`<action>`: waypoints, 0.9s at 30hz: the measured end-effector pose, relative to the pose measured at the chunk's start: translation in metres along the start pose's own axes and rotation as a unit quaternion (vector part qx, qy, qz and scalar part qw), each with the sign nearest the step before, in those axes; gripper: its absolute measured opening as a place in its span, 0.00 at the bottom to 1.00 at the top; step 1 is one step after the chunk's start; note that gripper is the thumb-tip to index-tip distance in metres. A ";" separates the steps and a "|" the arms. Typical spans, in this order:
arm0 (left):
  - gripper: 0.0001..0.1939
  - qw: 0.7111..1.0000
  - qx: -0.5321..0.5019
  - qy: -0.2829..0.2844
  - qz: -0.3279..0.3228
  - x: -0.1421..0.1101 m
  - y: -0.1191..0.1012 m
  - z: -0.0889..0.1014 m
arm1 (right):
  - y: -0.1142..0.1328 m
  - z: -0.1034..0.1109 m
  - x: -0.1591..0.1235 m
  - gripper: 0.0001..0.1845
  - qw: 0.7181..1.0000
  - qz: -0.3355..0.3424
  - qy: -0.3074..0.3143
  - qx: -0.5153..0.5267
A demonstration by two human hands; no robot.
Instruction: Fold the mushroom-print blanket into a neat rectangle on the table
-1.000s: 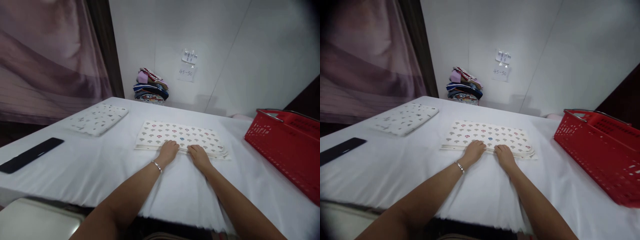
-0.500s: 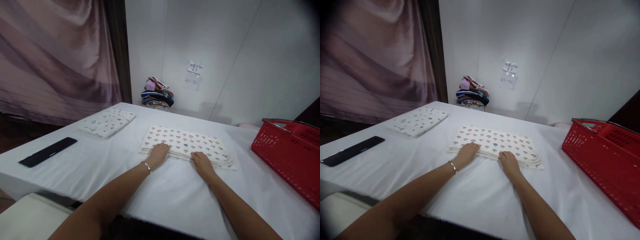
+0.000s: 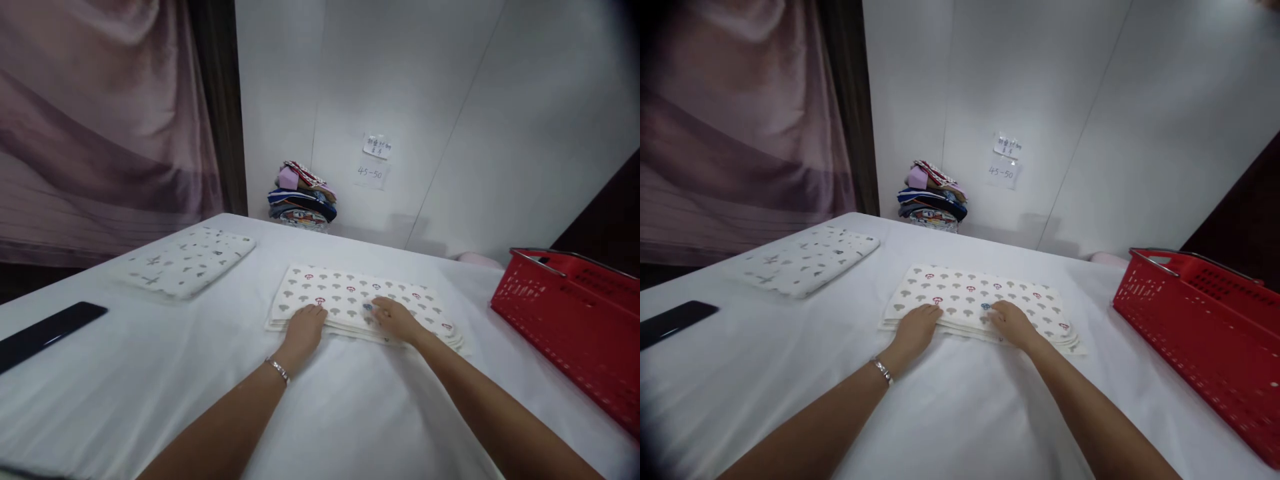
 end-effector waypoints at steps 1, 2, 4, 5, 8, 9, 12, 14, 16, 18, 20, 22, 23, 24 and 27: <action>0.13 1.000 -0.002 0.002 0.002 0.000 0.000 0.000 | -0.001 -0.005 0.013 0.22 1.000 -0.001 0.004 -0.005; 0.13 1.000 -0.005 0.005 0.004 0.001 0.000 0.001 | -0.001 -0.011 0.026 0.23 1.000 0.002 0.011 -0.015; 0.14 1.000 -0.015 0.011 0.009 0.001 0.001 0.003 | 0.002 -0.024 0.051 0.24 0.999 0.016 0.029 -0.037; 0.14 1.000 -0.021 0.012 0.013 0.001 0.002 0.005 | 0.004 -0.030 0.062 0.24 0.998 0.024 0.037 -0.049; 0.15 0.999 -0.038 0.006 0.018 0.003 0.007 0.006 | 0.007 -0.043 0.083 0.26 0.995 0.013 0.041 -0.095; 0.15 0.999 -0.043 0.003 0.020 0.003 0.009 0.006 | 0.007 -0.045 0.087 0.27 0.993 0.000 0.041 -0.113; 0.17 0.998 -0.053 -0.005 0.027 0.005 0.017 0.003 | 0.004 -0.051 0.088 0.30 0.990 -0.030 0.047 -0.133; 0.19 0.998 -0.053 -0.006 0.034 0.005 0.020 0.001 | 0.002 -0.052 0.087 0.31 0.990 -0.029 0.053 -0.129; 0.21 0.998 -0.050 -0.007 0.038 0.004 0.022 -0.001 | 0.002 -0.053 0.086 0.31 0.989 -0.029 0.051 -0.133; 0.21 0.998 -0.051 -0.011 0.041 0.003 0.024 -0.003 | 0.001 -0.053 0.086 0.32 0.988 -0.037 0.053 -0.143; 0.22 0.997 -0.056 -0.014 0.044 0.003 0.028 -0.003 | 0.000 -0.054 0.086 0.33 0.986 -0.047 0.062 -0.147; 0.22 0.997 -0.053 -0.015 0.055 0.003 0.034 -0.001 | -0.001 -0.055 0.088 0.34 0.985 -0.051 0.071 -0.146; 0.22 0.997 -0.046 -0.014 0.065 0.004 0.037 0.001 | -0.001 -0.057 0.090 0.34 0.985 -0.051 0.071 -0.146; 0.22 0.996 -0.038 -0.011 0.075 0.004 0.039 0.004 | -0.001 -0.059 0.092 0.34 0.986 -0.048 0.071 -0.146; 0.22 0.996 -0.014 0.000 0.086 0.004 0.041 0.010 | 0.008 -0.071 0.103 0.35 0.987 -0.023 0.076 -0.141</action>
Point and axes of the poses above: each hand's wrist, its own x-axis towards the middle knuckle, its own z-axis out of the back of the hand, y = z × x, the point moved 3 cm from there along x, towards the middle knuckle, and after that the axes turned 12 degrees about -y, right-handed, at the moved point
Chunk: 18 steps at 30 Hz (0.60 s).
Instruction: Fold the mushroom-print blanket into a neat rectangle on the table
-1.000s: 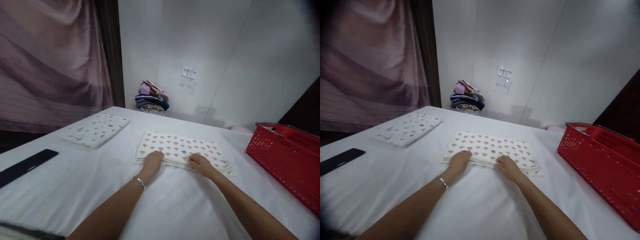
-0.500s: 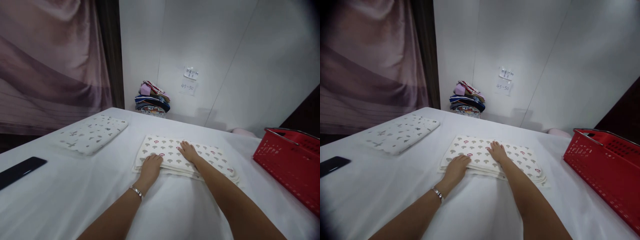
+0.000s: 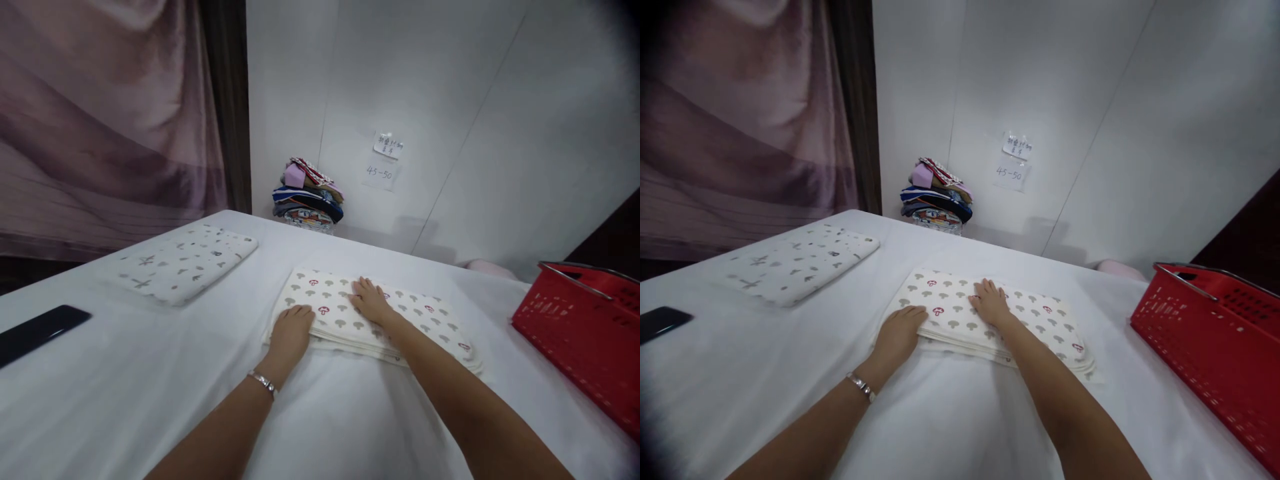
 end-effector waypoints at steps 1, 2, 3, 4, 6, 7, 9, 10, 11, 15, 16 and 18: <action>0.22 1.000 0.004 0.000 -0.003 0.000 0.000 0.001 | 0.006 -0.003 0.004 0.35 1.000 0.011 0.005 0.002; 0.22 1.000 0.007 -0.002 -0.007 -0.001 -0.001 0.001 | 0.013 -0.006 0.008 0.36 1.000 0.020 0.011 0.003; 0.22 1.000 0.010 -0.005 -0.011 -0.001 -0.001 0.001 | 0.019 -0.008 0.011 0.35 1.000 0.027 0.016 0.002; 0.22 1.000 0.011 -0.008 -0.014 -0.002 -0.001 0.001 | 0.025 -0.009 0.014 0.35 0.999 0.030 0.020 -0.002; 0.22 1.000 0.013 -0.013 -0.017 -0.003 -0.001 0.000 | 0.033 -0.008 0.016 0.35 0.999 0.033 0.025 -0.011; 0.22 1.000 0.013 -0.014 -0.018 -0.004 -0.001 -0.001 | 0.036 -0.006 0.016 0.35 0.999 0.031 0.028 -0.015; 0.22 1.000 0.014 -0.011 -0.020 -0.004 -0.001 -0.001 | 0.039 -0.001 0.012 0.34 0.999 0.027 0.038 -0.015; 0.21 1.000 0.014 -0.009 -0.021 -0.005 0.000 -0.001 | 0.039 0.002 0.009 0.34 0.999 0.026 0.044 -0.012; 0.22 1.000 0.014 -0.007 -0.021 -0.005 0.000 -0.001 | 0.040 0.006 0.005 0.34 0.998 0.027 0.050 -0.006; 0.23 1.000 0.001 0.006 -0.029 -0.007 0.006 -0.004 | 0.033 0.024 -0.020 0.34 0.996 0.045 0.064 0.030; 0.24 0.999 -0.004 0.009 -0.030 -0.008 0.009 -0.005 | 0.028 0.028 -0.028 0.34 0.996 0.049 0.066 0.040; 0.24 0.999 -0.012 0.014 -0.035 -0.007 0.014 -0.007 | 0.010 0.036 -0.047 0.34 0.996 0.041 0.060 0.053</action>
Point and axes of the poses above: each hand's wrist, its own x-axis towards the middle knuckle, its own z-axis out of the back of the hand, y = z × x, the point moved 3 cm from there along x, towards the middle knuckle, and after that the axes turned 12 degrees about -y, right-handed, at the moved point
